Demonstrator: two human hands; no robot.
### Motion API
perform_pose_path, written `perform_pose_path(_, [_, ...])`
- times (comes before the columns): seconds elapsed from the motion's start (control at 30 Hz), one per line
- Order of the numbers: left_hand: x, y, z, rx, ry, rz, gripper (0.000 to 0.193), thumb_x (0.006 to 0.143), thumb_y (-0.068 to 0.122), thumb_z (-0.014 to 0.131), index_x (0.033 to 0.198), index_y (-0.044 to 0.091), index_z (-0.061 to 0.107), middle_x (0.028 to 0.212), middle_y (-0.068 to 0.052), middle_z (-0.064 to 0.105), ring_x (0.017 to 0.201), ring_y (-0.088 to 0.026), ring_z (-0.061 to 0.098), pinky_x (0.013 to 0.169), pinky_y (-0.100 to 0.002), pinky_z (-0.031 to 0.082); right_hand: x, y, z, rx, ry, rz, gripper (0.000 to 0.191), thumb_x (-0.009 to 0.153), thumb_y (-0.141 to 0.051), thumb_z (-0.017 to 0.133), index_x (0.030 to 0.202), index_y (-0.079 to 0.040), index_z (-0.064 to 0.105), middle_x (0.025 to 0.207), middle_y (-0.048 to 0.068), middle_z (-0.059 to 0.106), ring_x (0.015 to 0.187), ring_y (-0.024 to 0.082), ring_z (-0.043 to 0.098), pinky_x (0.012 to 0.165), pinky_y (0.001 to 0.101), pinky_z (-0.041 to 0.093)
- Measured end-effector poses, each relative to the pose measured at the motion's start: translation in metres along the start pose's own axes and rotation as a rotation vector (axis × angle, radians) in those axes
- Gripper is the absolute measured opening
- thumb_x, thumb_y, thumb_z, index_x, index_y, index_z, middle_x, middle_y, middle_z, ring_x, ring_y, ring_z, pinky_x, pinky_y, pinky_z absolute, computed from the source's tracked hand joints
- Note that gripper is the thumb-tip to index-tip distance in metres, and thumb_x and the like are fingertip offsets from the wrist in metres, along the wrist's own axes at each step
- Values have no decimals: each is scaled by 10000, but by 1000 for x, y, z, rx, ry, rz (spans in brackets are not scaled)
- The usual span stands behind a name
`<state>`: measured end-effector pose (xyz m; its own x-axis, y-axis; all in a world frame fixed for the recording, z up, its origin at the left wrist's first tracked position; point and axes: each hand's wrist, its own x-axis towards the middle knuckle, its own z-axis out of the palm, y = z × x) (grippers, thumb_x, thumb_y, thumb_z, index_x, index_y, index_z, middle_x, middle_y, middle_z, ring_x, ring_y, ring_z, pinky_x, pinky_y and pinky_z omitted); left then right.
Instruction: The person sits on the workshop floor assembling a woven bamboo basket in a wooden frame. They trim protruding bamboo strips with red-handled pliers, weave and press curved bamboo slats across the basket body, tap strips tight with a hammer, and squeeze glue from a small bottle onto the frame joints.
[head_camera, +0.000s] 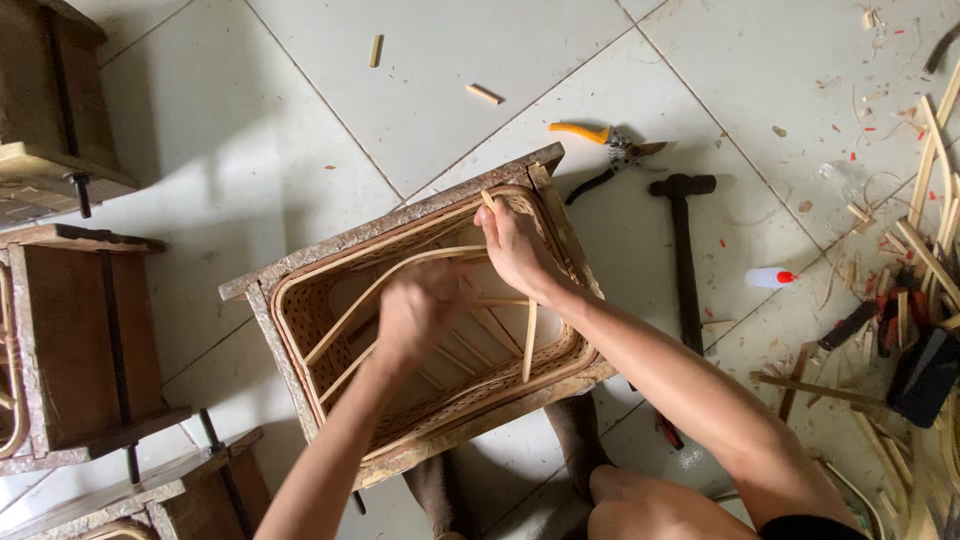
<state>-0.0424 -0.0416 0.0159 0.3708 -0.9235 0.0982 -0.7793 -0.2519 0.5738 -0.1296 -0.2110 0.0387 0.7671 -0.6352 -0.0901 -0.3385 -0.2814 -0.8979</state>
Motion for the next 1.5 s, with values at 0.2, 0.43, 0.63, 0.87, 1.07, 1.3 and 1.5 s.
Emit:
perform_pose_path(0.2, [-20,4,20,189,-274,-90,358,1050,262,569,1392,286,671,923,-111,755,552,-217,691,486,-371,592,0,2,2,92,-87,214,329,1099,-317,257,1171,-80,474,1083,95,558,911,248,606,784,444,560])
perform_pose_path(0.43, [-9,-19,33,-287,-220,-97,277,940,326,674,1176,211,763,965,-45,808,776,-202,772,735,-378,622,13,19,5,-27,-58,86,338,1121,-326,305,1099,-66,521,981,106,560,852,215,580,767,406,521])
perform_pose_path(0.63, [-9,-30,35,-174,-45,-66,181,984,238,708,1122,154,789,961,-81,785,817,-243,738,719,-391,604,16,27,7,-113,54,-105,364,1136,-338,375,1019,-44,556,893,118,576,840,241,576,799,409,482])
perform_pose_path(0.87, [7,-50,16,307,504,-35,214,997,208,710,1199,163,764,1050,-95,764,812,-224,718,659,-358,600,14,21,6,-100,81,-192,373,1147,-312,383,1000,-15,555,883,135,575,826,267,572,779,434,476])
perform_pose_path(1.07, [8,-53,4,89,10,-375,245,1012,336,659,1233,313,763,1003,-65,803,681,-195,706,594,-336,568,21,13,14,-177,113,-193,284,1127,-206,409,983,-6,550,833,106,596,760,222,585,708,388,485])
perform_pose_path(1.3, [26,-35,-6,77,209,-32,141,928,197,756,1049,132,790,1026,-47,771,830,-181,722,706,-331,612,22,2,23,-276,-89,188,235,1048,-81,365,1227,25,475,935,253,567,472,177,486,372,295,410])
perform_pose_path(1.5, [70,-22,-24,132,460,226,236,777,145,784,991,48,758,1156,-91,754,1108,-323,694,940,-409,568,14,-20,10,-557,-159,138,293,1052,-53,421,1278,113,507,763,206,656,511,219,616,343,329,460])
